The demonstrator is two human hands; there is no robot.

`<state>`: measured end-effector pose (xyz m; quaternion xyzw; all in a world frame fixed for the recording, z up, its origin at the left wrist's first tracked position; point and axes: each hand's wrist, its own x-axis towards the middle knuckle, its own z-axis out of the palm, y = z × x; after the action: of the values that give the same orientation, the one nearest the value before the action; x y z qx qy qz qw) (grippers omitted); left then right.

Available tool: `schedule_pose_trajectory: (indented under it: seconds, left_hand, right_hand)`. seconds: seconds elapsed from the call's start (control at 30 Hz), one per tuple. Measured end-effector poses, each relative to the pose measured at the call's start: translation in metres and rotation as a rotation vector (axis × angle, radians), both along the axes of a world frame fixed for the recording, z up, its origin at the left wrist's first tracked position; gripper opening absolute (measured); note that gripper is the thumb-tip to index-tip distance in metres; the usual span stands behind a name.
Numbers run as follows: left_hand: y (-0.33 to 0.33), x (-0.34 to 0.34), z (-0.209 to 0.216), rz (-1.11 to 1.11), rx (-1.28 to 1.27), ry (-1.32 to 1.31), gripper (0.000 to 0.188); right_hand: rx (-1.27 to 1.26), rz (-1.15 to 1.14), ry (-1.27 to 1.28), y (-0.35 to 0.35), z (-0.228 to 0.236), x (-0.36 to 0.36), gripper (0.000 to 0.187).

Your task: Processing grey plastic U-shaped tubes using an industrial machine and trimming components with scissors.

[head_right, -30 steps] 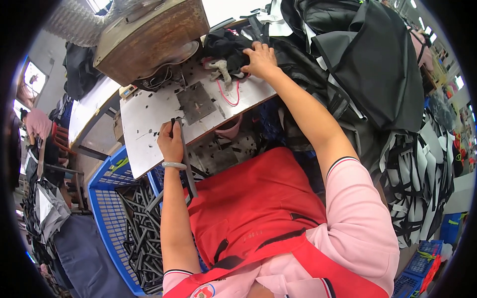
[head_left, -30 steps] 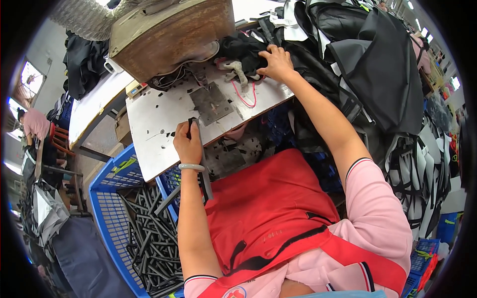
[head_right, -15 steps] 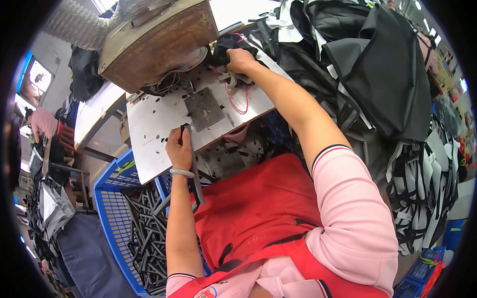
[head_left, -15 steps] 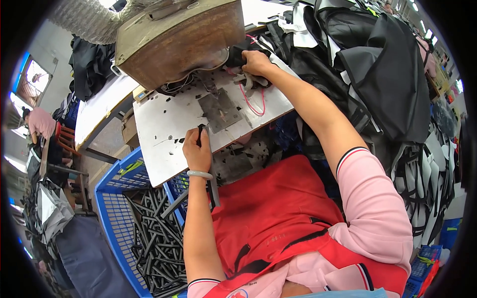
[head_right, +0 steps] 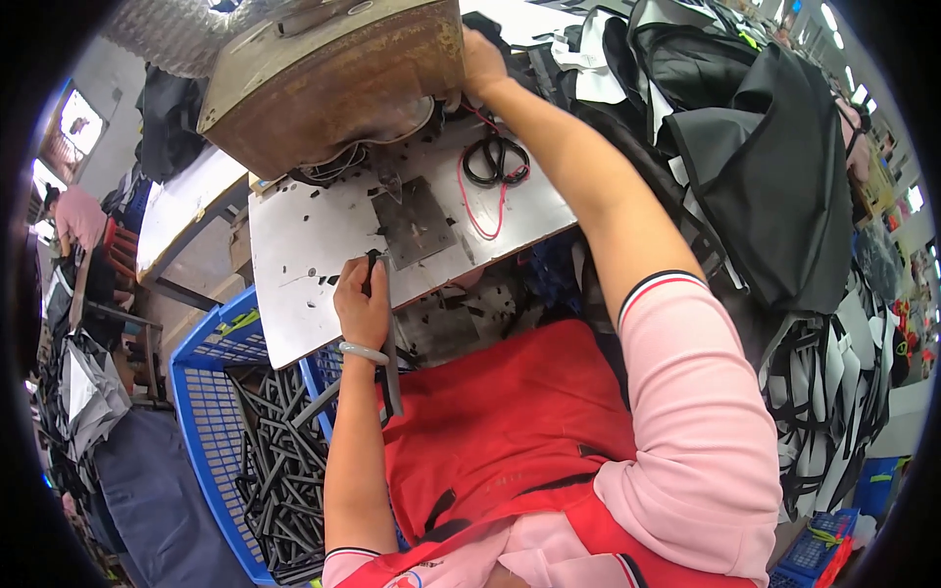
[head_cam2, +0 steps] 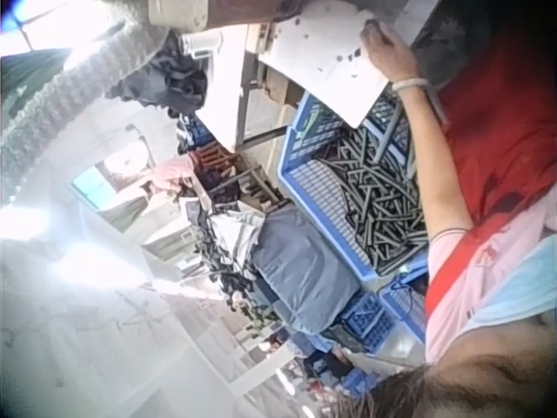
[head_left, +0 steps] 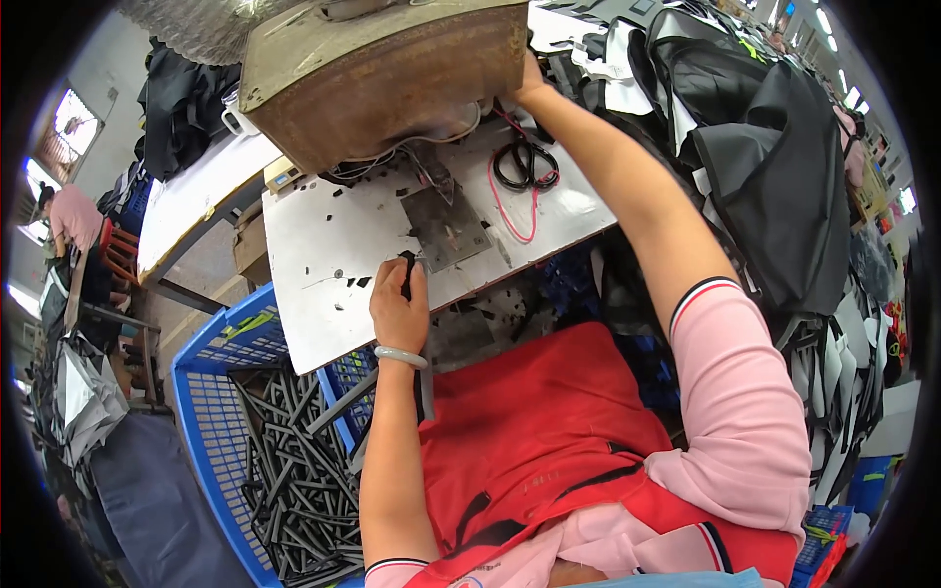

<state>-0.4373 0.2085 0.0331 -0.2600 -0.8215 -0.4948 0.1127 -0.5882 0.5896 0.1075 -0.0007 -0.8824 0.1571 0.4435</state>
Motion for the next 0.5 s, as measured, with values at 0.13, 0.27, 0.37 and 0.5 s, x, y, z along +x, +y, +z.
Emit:
schedule_pose_trajectory:
  seconds: [0.13, 0.27, 0.37, 0.5]
  left_hand:
    - [0.002, 0.0, 0.0, 0.006, 0.02, 0.021, 0.025]
    - [0.004, -0.001, 0.0, 0.01, 0.016, 0.051, 0.024]
    - [0.003, 0.0, 0.0, 0.001, -0.028, 0.043, 0.026]
    - [0.001, 0.001, -0.001, 0.015, -0.067, 0.024, 0.029]
  right_hand:
    - [-0.019, -0.058, -0.357, -0.023, -0.053, -0.008, 0.036]
    - [-0.074, -0.127, -0.559, -0.027, -0.061, 0.015, 0.042]
    - [0.01, -0.033, -0.515, -0.029, -0.049, 0.038, 0.044]
    - [0.028, -0.003, -0.577, -0.033, -0.042, 0.075, 0.037]
